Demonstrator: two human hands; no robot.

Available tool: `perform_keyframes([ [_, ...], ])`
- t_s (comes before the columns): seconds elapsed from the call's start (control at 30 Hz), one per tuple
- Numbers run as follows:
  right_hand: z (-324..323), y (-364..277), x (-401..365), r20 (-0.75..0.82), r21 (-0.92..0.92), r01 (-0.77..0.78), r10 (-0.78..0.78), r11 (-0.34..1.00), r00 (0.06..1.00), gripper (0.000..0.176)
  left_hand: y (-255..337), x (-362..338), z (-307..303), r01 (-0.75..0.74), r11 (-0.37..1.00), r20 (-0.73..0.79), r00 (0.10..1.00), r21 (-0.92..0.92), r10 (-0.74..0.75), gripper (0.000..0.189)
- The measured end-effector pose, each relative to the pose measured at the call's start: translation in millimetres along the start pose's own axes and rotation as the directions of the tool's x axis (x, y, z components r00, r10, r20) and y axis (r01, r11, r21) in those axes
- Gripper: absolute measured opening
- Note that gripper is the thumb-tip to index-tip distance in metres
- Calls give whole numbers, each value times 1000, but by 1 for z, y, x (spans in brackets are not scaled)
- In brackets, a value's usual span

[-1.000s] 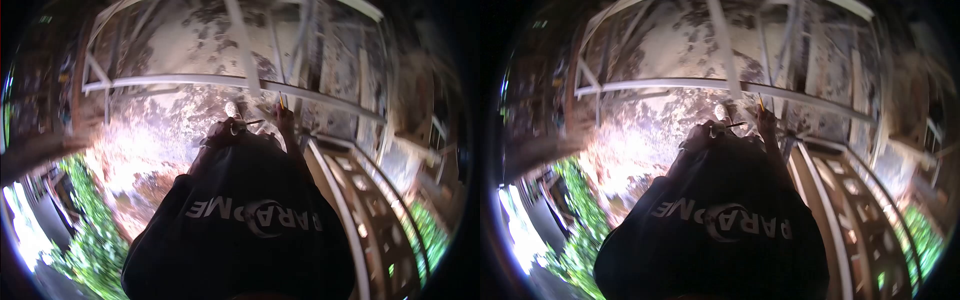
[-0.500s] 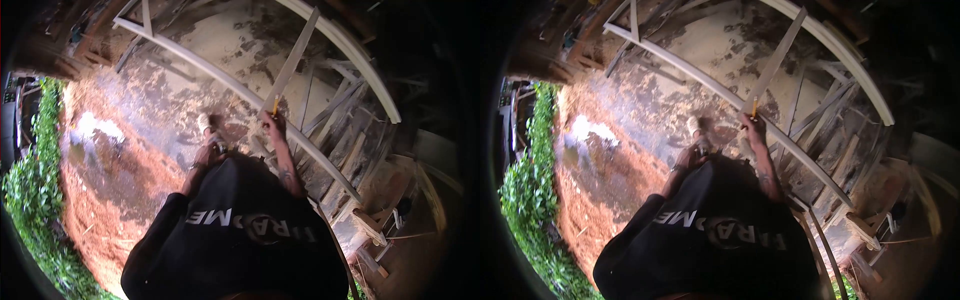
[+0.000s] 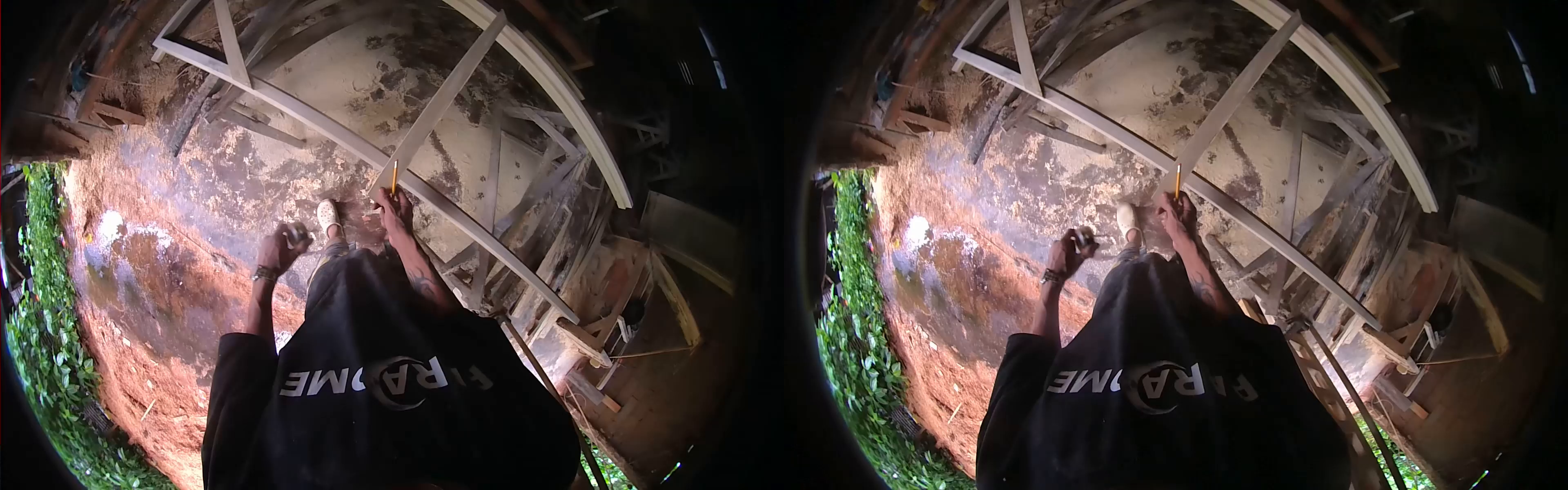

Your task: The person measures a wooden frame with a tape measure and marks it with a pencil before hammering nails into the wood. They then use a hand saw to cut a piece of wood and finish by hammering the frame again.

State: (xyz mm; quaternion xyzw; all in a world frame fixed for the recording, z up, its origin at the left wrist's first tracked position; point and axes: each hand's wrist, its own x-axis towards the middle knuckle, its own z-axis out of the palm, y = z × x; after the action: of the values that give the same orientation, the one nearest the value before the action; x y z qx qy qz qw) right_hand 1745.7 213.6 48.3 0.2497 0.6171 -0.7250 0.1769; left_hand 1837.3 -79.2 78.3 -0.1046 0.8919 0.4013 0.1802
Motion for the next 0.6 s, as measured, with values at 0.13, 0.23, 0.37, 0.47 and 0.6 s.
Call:
perform_keyframes([
  [0.13, 2, -7, 34, -123, -205, 170, -198, 964, 972, 27, -26, 13, -29, 63, 997, -106, 993, 42, -59, 54],
  [0.23, -15, -4, 51, -45, -319, 123, -144, 940, 989, 32, -20, 20, -36, 170, 981, -37, 985, 91, -168, 57],
  [0.37, -28, -29, 40, 62, -771, 169, -193, 613, 979, 46, 6, 25, -23, 203, 975, 45, 977, 88, -208, 60],
  [0.47, -48, -3, 57, 77, -824, 248, -332, 510, 940, 48, 16, 37, -2, 137, 984, 75, 987, 113, -145, 55],
  [0.6, -54, -20, 69, 124, -732, 238, -219, 638, 968, 44, 28, 54, 27, 67, 996, 76, 995, 58, -71, 56],
])
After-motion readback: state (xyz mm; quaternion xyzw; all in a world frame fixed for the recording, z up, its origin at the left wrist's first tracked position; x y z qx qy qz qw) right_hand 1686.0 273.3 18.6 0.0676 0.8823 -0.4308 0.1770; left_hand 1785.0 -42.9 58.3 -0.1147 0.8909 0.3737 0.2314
